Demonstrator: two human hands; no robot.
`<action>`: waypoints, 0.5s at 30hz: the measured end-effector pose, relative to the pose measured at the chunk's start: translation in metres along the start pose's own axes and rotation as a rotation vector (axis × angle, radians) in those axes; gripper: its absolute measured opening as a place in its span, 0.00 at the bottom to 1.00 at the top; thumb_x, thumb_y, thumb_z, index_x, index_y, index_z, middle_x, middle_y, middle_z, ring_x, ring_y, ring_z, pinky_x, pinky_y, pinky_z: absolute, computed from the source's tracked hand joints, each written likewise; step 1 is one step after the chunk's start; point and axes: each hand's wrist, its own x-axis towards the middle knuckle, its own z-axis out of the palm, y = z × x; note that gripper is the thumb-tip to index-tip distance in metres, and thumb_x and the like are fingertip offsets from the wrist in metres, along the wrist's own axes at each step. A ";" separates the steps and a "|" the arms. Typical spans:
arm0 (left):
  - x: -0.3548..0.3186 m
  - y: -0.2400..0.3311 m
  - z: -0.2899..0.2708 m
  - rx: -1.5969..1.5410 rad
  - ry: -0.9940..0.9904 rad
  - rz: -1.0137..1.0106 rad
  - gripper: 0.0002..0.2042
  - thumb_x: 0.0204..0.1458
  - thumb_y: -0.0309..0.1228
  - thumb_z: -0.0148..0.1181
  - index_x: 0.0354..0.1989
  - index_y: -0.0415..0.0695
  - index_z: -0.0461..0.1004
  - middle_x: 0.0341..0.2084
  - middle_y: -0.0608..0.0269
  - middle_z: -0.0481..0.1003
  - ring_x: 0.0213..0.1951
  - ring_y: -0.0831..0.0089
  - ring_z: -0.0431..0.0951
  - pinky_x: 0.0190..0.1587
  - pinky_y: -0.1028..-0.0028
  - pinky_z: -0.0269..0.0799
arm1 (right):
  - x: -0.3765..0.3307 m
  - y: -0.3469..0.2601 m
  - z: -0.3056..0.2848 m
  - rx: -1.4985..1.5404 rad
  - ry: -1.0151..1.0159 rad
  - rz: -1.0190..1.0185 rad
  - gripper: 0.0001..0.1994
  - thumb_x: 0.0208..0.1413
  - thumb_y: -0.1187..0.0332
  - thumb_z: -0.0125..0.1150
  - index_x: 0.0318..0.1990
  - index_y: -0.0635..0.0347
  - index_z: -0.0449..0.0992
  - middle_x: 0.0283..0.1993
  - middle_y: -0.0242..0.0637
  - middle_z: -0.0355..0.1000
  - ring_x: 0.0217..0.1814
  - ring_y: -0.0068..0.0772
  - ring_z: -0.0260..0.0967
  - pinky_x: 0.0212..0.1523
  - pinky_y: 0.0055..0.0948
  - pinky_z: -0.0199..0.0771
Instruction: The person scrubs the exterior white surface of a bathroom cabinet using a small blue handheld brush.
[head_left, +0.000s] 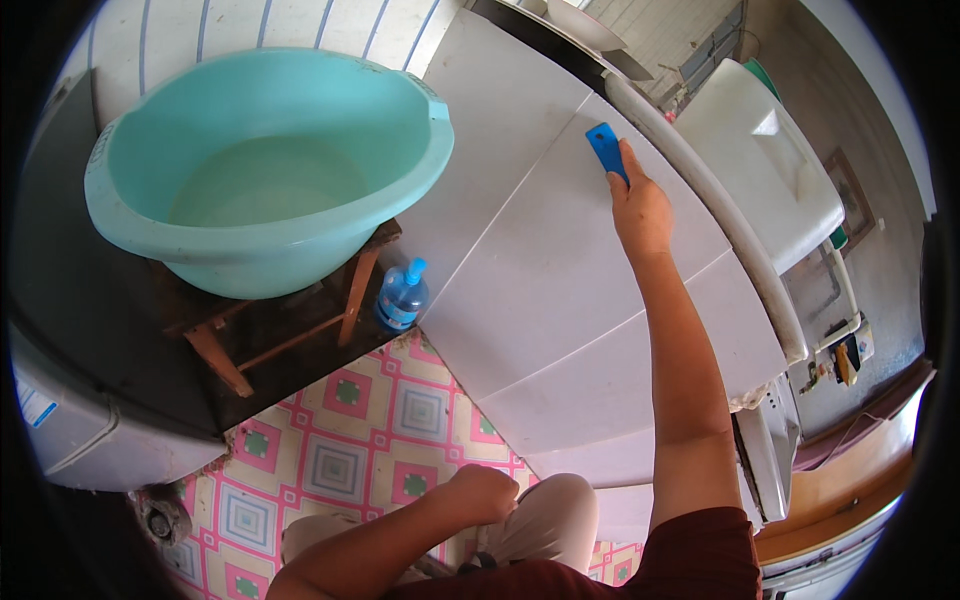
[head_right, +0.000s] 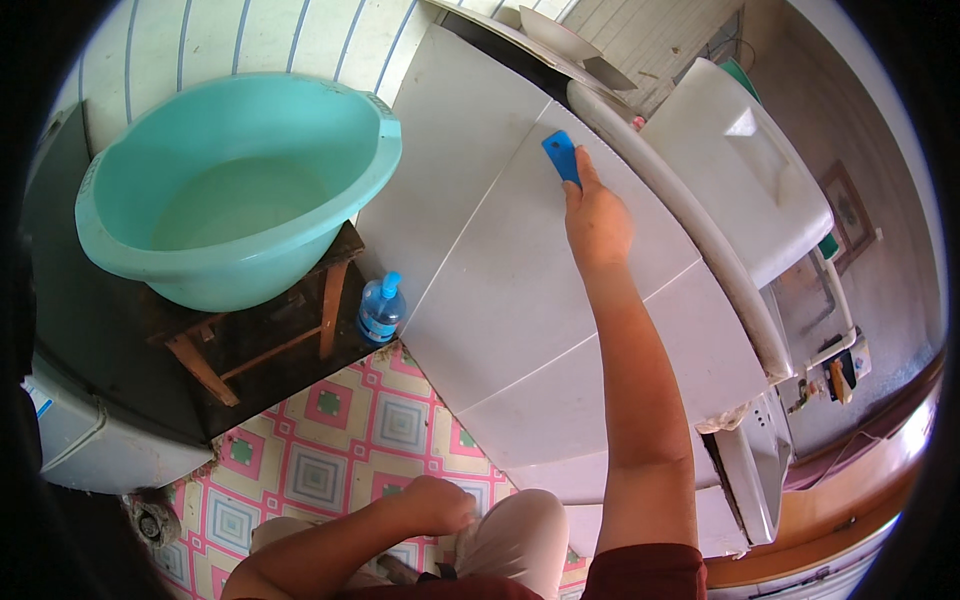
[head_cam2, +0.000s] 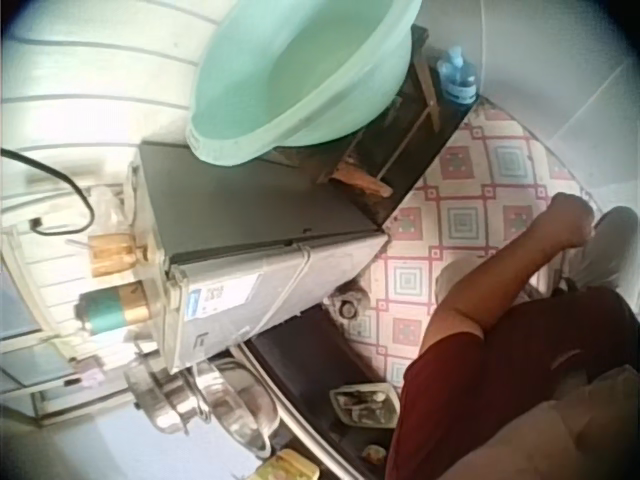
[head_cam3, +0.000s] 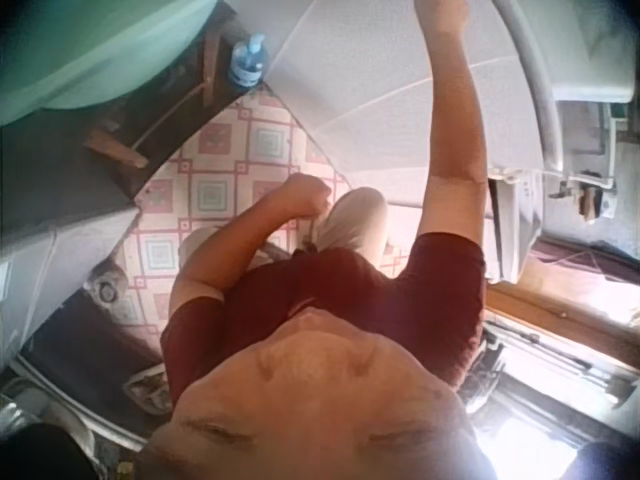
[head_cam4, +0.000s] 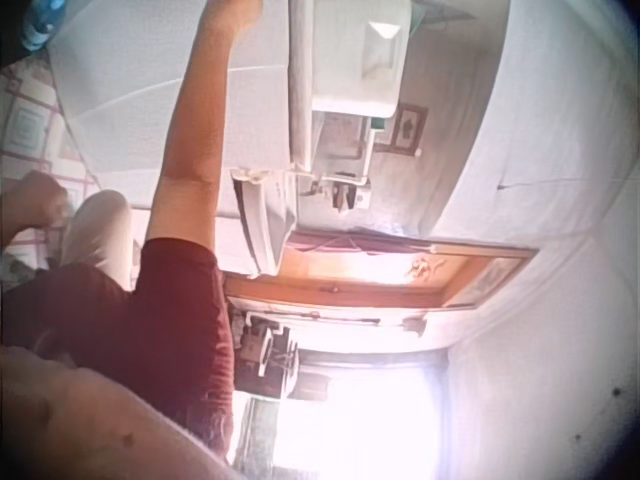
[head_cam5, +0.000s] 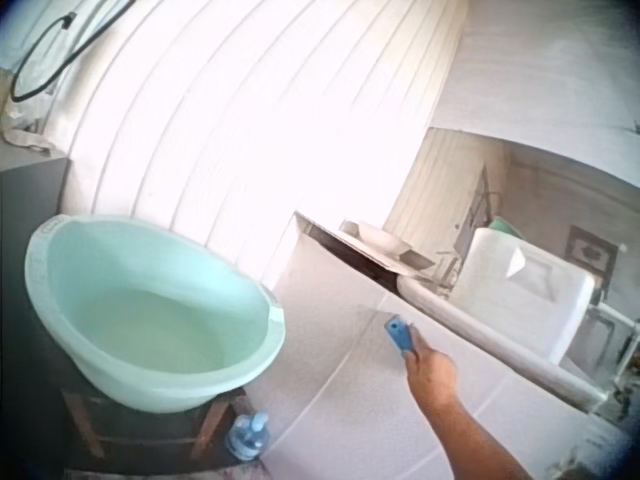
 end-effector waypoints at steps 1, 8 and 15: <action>0.000 0.001 0.000 0.007 -0.004 0.002 0.15 0.48 0.40 0.46 0.32 0.42 0.74 0.27 0.51 0.76 0.32 0.53 0.76 0.34 0.56 0.70 | -0.001 -0.005 -0.004 -0.033 -0.008 0.030 0.23 0.58 0.60 0.47 0.62 0.39 0.58 0.28 0.47 0.74 0.30 0.48 0.73 0.31 0.43 0.71; -0.001 0.000 0.004 0.058 0.020 -0.001 0.15 0.49 0.41 0.46 0.30 0.43 0.74 0.27 0.52 0.76 0.32 0.53 0.76 0.33 0.56 0.70 | -0.156 0.017 0.129 -0.081 -0.691 0.061 0.24 0.58 0.58 0.49 0.62 0.26 0.56 0.43 0.46 0.73 0.43 0.44 0.73 0.42 0.41 0.72; -0.004 0.006 0.001 0.087 0.016 -0.039 0.12 0.47 0.35 0.50 0.29 0.41 0.76 0.30 0.52 0.77 0.36 0.55 0.77 0.36 0.58 0.71 | -0.098 0.037 0.035 -0.065 -0.391 0.049 0.25 0.56 0.57 0.51 0.63 0.29 0.56 0.36 0.45 0.74 0.37 0.49 0.72 0.36 0.47 0.72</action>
